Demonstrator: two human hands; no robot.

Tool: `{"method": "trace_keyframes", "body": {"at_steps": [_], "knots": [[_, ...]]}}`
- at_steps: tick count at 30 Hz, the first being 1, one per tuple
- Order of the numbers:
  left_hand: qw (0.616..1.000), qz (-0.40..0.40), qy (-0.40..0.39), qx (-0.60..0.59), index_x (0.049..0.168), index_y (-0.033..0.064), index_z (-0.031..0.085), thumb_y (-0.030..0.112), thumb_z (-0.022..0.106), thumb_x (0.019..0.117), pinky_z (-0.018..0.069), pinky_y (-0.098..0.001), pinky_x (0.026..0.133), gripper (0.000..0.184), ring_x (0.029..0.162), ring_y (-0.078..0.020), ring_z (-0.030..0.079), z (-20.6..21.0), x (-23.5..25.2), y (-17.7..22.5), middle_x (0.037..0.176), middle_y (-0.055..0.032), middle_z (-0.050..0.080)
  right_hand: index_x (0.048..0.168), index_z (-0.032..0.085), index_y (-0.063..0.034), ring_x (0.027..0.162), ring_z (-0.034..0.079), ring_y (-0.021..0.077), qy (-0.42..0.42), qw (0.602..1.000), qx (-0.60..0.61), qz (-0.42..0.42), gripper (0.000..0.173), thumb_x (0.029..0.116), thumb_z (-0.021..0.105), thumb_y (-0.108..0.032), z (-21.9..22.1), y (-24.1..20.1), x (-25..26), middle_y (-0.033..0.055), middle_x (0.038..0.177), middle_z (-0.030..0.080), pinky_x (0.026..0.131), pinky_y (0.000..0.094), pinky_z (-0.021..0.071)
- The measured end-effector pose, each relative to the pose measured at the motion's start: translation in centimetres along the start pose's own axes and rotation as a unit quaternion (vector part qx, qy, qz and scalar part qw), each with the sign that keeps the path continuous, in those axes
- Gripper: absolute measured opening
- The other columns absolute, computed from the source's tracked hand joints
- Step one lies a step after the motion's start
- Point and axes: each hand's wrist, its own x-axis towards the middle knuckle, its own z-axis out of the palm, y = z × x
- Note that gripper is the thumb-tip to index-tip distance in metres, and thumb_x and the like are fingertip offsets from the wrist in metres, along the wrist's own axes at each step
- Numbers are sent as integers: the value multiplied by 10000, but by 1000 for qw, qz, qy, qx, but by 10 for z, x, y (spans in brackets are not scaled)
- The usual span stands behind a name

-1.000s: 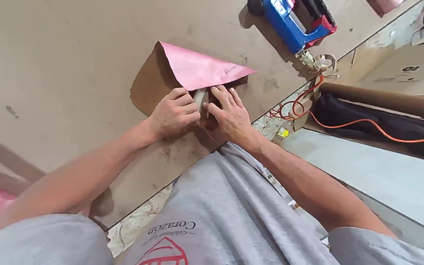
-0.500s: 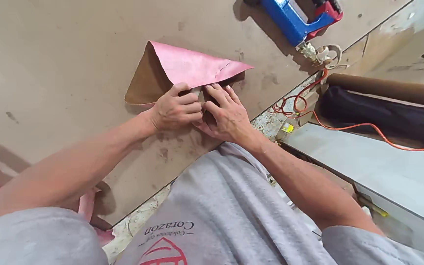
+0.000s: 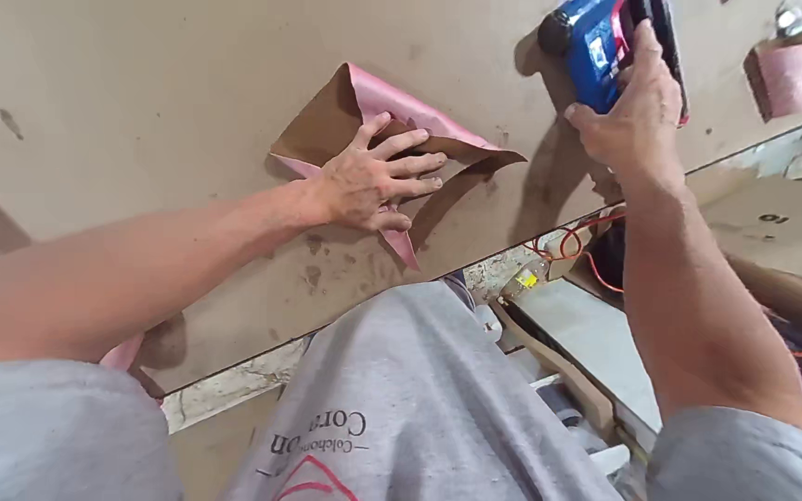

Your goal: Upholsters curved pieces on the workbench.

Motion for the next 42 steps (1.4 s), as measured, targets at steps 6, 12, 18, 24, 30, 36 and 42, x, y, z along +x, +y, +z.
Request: {"method": "trace_keyframes", "body": {"at_steps": [6, 12, 18, 24, 30, 36, 42], "knots": [[999, 18, 35, -3, 1498, 355, 541, 639, 409, 988, 93, -682, 1222, 599, 1567, -324, 243, 8, -1, -3, 1639, 36, 413, 1206, 639, -30, 982, 664, 447, -12, 999, -26, 22, 501, 850, 637, -382, -52, -41, -56, 270, 1061, 676, 778, 710, 475], [998, 22, 55, -30, 1486, 365, 548, 626, 441, 979, 86, -698, 1220, 580, 1563, -343, 249, 14, -1, -6, 1633, 37, 422, 977, 744, -116, 727, 718, 140, -117, 975, 52, -183, 348, 843, 706, -435, -30, -91, -206, 44, 799, 740, 628, 440, 576], [996, 37, 73, -32, 1462, 359, 577, 636, 440, 969, 105, -715, 1202, 582, 1550, -365, 271, 18, 0, -8, 1617, 19, 448, 1061, 773, -169, 661, 700, 183, -132, 966, 7, -224, 336, 836, 672, -398, 18, -109, -225, 34, 750, 734, 562, 452, 524], [996, 40, 71, -30, 1449, 362, 592, 646, 433, 963, 105, -706, 1210, 586, 1548, -368, 277, 16, 0, -10, 1613, 13, 453, 1061, 774, -164, 658, 696, 193, -119, 970, -9, -213, 330, 841, 667, -384, 23, -108, -220, 45, 749, 731, 565, 451, 518], [996, 41, 67, -34, 1464, 363, 578, 643, 425, 964, 99, -705, 1211, 593, 1551, -365, 272, 16, 0, -10, 1620, 17, 443, 1043, 771, -157, 673, 703, 189, -120, 965, -9, -233, 319, 840, 670, -381, 23, -107, -214, 44, 759, 736, 575, 448, 524], [997, 40, 64, -32, 1472, 357, 572, 636, 433, 963, 91, -708, 1210, 596, 1554, -364, 260, 16, 0, -9, 1627, 14, 433, 1126, 770, -170, 707, 723, 200, -133, 961, -11, -242, 370, 843, 667, -384, 24, -105, -216, 52, 818, 759, 587, 460, 542], [997, 35, 64, -22, 1464, 357, 581, 601, 419, 988, 91, -699, 1213, 559, 1556, -359, 259, 16, 0, -7, 1630, 22, 427, 1041, 763, -146, 660, 706, 218, -122, 963, -36, -238, 353, 828, 650, -404, 25, -107, -214, 52, 749, 732, 544, 468, 512]]}}
